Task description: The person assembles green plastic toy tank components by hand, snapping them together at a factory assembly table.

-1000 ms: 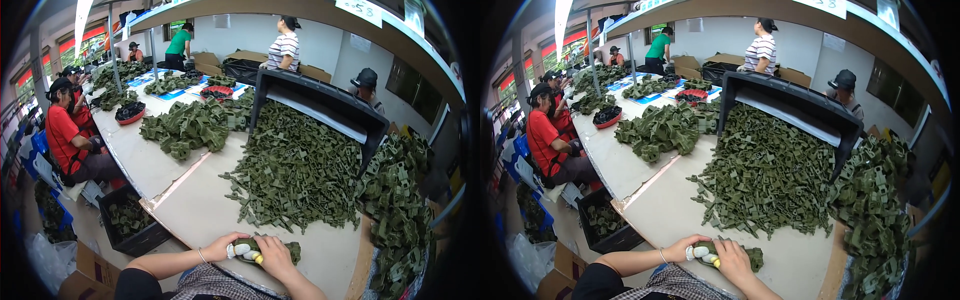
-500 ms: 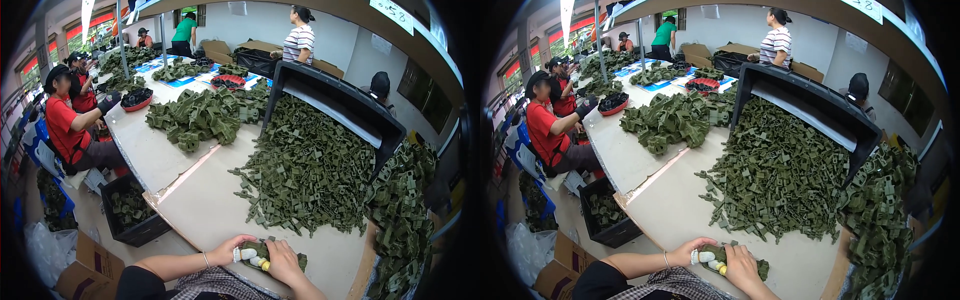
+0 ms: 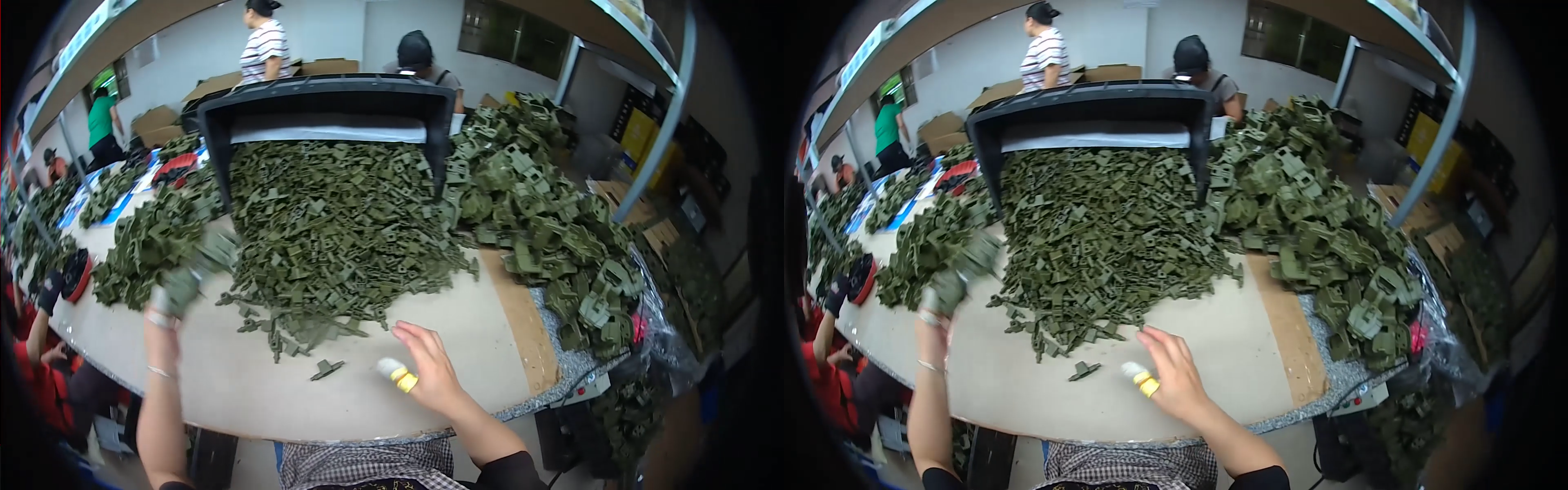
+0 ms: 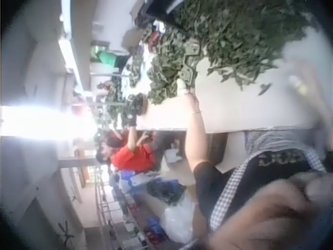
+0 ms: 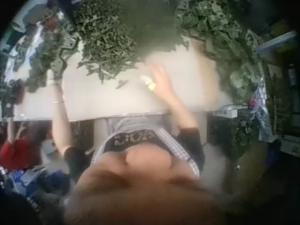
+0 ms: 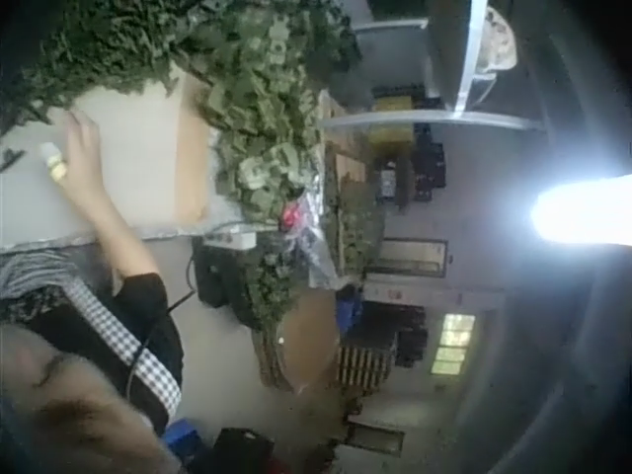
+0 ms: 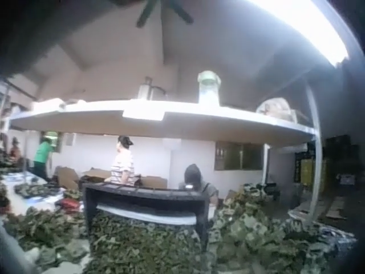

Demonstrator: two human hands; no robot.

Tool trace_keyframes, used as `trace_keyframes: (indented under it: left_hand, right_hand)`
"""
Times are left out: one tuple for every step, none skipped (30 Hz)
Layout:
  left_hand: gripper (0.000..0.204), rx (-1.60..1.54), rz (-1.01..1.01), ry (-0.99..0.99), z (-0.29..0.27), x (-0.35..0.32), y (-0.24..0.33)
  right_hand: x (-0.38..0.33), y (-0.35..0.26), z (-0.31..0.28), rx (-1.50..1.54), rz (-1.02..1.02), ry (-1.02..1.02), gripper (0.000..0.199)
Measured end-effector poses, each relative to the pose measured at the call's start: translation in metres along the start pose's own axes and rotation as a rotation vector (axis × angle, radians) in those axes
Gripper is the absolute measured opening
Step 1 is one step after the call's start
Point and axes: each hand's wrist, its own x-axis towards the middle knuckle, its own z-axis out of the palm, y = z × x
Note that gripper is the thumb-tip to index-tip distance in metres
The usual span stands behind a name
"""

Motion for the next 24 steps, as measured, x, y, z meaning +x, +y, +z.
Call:
trace_keyframes:
  left_hand:
    - [0.036, -0.100, 0.041, 0.166, -0.038, 0.037, 0.006]
    - [0.040, -0.200, 0.082, 0.339, -0.067, 0.066, 0.017]
    - [0.041, -0.299, 0.132, 0.406, -0.097, 0.095, 0.031]
    - [0.043, -0.404, 0.165, 0.464, -0.099, 0.115, 0.040]
    - [0.044, -0.393, 0.165, 0.517, -0.082, 0.112, 0.046]
    - [0.045, -0.380, 0.168, 0.573, -0.065, 0.108, 0.047]
    - [0.045, -0.336, 0.141, 0.531, -0.052, 0.099, 0.037]
    - [0.046, -0.303, 0.094, 0.471, -0.046, 0.092, 0.024]
    - [0.046, -0.269, 0.041, 0.369, -0.051, 0.081, 0.006]
    - [0.043, -0.186, -0.033, 0.319, -0.030, 0.060, -0.006]
    - [0.043, -0.166, -0.106, 0.220, -0.035, 0.046, -0.023]
    - [0.033, -0.112, -0.162, 0.165, -0.009, 0.019, -0.031]
    - [0.040, -0.113, -0.250, 0.157, 0.007, -0.004, -0.035]
    - [0.038, -0.086, -0.276, 0.143, 0.016, -0.025, -0.038]
    - [0.036, -0.058, -0.300, 0.134, 0.019, -0.044, -0.041]
    - [0.036, -0.052, -0.320, 0.133, 0.023, -0.060, -0.042]
    - [0.036, -0.044, -0.341, 0.129, 0.026, -0.073, -0.042]
    - [0.036, -0.040, -0.346, 0.119, 0.025, -0.083, -0.043]
    - [0.035, -0.038, -0.364, 0.093, 0.024, -0.092, -0.046]
    - [0.034, -0.039, -0.378, 0.068, 0.028, -0.098, -0.046]
    - [0.034, -0.036, -0.386, 0.057, 0.040, -0.103, -0.043]
    - [0.032, 0.001, -0.402, 0.028, 0.054, -0.108, -0.040]
    - [0.029, 0.040, -0.414, 0.004, 0.070, -0.114, -0.037]
    - [0.029, 0.039, -0.426, -0.001, 0.083, -0.117, -0.037]
  right_hand:
    - [-0.005, 0.010, -0.002, -0.024, 0.055, 0.027, 0.055]
    - [-0.009, 0.019, -0.004, -0.045, 0.107, 0.049, 0.054]
    - [-0.011, 0.027, -0.008, -0.086, 0.139, 0.092, 0.056]
    - [-0.013, 0.036, -0.015, -0.101, 0.154, 0.103, 0.056]
    - [-0.014, 0.049, -0.022, -0.194, 0.210, 0.195, 0.057]
    - [-0.013, 0.063, -0.029, -0.285, 0.262, 0.285, 0.058]
    - [-0.011, 0.080, -0.039, -0.400, 0.299, 0.359, 0.058]
    - [-0.008, 0.097, -0.051, -0.514, 0.332, 0.430, 0.059]
    - [-0.002, 0.115, -0.063, -0.618, 0.334, 0.479, 0.058]
    - [0.003, 0.134, -0.077, -0.734, 0.343, 0.526, 0.057]
    - [0.007, 0.157, -0.089, -0.828, 0.327, 0.548, 0.054]
    - [0.007, 0.179, -0.100, -0.937, 0.321, 0.564, 0.052]
    - [0.007, 0.201, -0.107, -0.946, 0.333, 0.569, 0.052]
    - [0.009, 0.220, -0.113, -0.977, 0.280, 0.549, 0.046]
    - [0.008, 0.230, -0.116, -1.005, 0.226, 0.525, 0.041]
    - [0.007, 0.233, -0.116, -1.010, 0.234, 0.530, 0.041]
    - [0.006, 0.234, -0.113, -0.927, 0.240, 0.545, 0.037]
    - [0.005, 0.230, -0.108, -0.840, 0.246, 0.557, 0.032]
    - [-0.001, 0.224, -0.105, -0.837, 0.204, 0.581, 0.028]
    - [-0.008, 0.218, -0.105, -0.844, 0.213, 0.586, 0.028]
    - [-0.018, 0.215, -0.104, -0.826, 0.164, 0.579, 0.029]
    - [-0.029, 0.211, -0.105, -0.808, 0.118, 0.571, 0.030]
    - [-0.037, 0.200, -0.107, -0.786, 0.109, 0.587, 0.030]
    - [-0.044, 0.189, -0.105, -0.794, 0.117, 0.580, 0.030]
